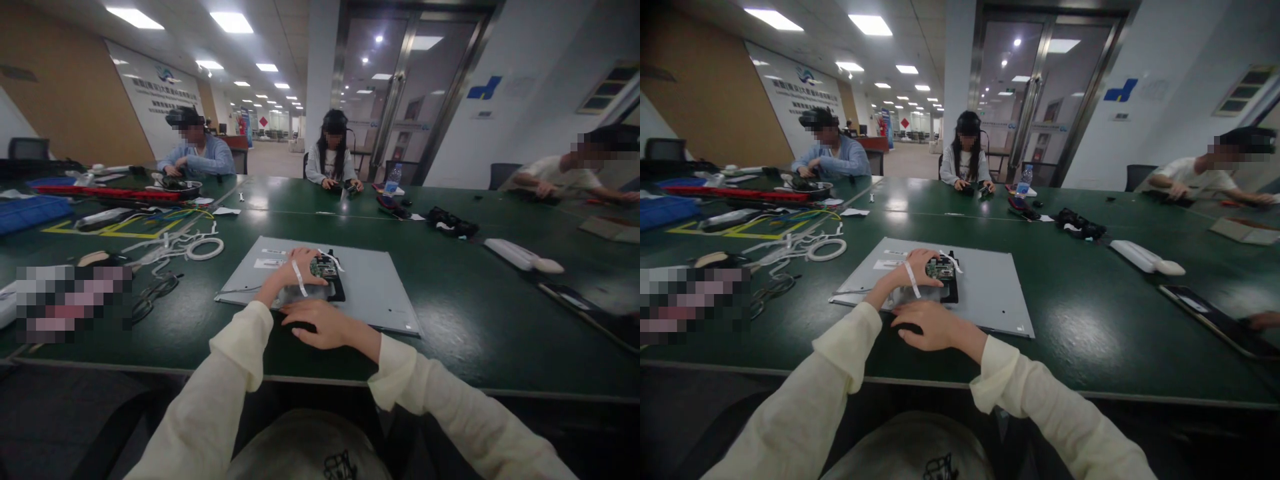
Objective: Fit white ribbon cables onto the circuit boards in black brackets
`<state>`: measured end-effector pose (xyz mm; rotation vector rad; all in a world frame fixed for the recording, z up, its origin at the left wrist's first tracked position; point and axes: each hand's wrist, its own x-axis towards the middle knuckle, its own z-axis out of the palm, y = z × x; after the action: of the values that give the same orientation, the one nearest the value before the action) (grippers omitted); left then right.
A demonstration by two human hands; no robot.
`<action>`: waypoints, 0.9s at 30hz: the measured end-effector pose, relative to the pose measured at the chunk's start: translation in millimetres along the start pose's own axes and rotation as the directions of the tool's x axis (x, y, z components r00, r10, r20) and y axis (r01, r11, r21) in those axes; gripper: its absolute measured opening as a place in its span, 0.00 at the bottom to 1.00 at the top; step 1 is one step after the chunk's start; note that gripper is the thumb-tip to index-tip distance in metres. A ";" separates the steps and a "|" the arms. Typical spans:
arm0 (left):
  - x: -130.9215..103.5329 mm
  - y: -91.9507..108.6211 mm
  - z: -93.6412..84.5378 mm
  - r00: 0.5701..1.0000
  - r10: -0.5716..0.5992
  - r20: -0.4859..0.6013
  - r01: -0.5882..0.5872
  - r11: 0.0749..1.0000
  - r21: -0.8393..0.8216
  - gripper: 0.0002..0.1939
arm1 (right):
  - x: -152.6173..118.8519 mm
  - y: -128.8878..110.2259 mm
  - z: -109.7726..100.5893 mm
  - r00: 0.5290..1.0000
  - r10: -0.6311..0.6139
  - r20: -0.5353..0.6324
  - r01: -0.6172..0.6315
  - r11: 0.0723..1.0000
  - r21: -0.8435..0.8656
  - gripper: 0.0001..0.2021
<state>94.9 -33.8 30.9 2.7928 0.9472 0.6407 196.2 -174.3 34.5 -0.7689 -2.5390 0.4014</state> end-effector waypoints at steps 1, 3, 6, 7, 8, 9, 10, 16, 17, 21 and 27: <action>-0.1 0.2 2.5 1.000 0.005 0.012 -0.005 1.000 0.003 0.37 | 0.1 -0.4 0.9 1.000 -0.005 -0.001 0.005 1.000 -0.007 0.15; -0.5 0.5 6.4 0.999 0.010 0.036 -0.011 1.000 0.011 0.38 | 0.4 -1.8 1.8 1.000 -0.004 0.002 0.004 1.000 -0.020 0.15; -2.5 0.6 10.0 0.998 0.003 0.057 -0.004 1.000 0.025 0.38 | 0.7 -3.7 1.2 1.000 0.004 0.016 -0.004 1.000 -0.025 0.16; -3.5 0.7 10.8 0.998 -0.003 0.058 0.001 1.000 0.030 0.38 | 0.7 -4.1 0.9 1.000 0.005 0.019 -0.004 1.000 -0.025 0.16; -4.5 1.0 11.4 0.998 -0.005 0.059 0.003 0.999 0.034 0.38 | 0.7 -4.2 0.7 1.000 0.005 0.022 -0.004 1.000 -0.025 0.16; -5.5 1.4 11.9 0.998 -0.004 0.059 0.002 0.999 0.037 0.38 | 0.7 -4.1 0.6 1.000 0.004 0.023 -0.003 1.000 -0.025 0.16; -6.4 2.2 12.2 0.998 -0.001 0.060 -0.001 0.999 0.038 0.38 | 0.7 -3.9 0.6 1.000 0.003 0.023 -0.002 1.000 -0.025 0.16; -7.7 4.5 4.6 0.997 0.009 0.079 -0.008 1.000 -0.020 0.37 | 0.8 -3.6 1.5 1.000 0.008 0.015 -0.008 1.000 -0.013 0.16; -7.2 1.9 1.2 0.998 -0.003 0.070 0.006 0.999 -0.047 0.36 | 0.9 -4.0 1.4 1.000 0.008 0.012 -0.008 1.000 -0.008 0.16; -7.4 -20.1 -15.0 0.990 -0.142 -0.005 0.139 0.975 -0.172 0.30 | 1.3 -6.1 -0.1 1.000 0.012 0.008 -0.012 1.000 0.014 0.16; -19.5 -52.7 -25.4 0.945 -0.328 0.000 0.315 0.907 -0.279 0.29 | -0.1 -5.7 0.3 1.000 0.021 0.004 -0.021 1.000 0.004 0.15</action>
<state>40.9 -4.1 33.9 2.3188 1.1908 0.7255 193.6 -178.9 36.4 -0.7953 -2.5348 0.4146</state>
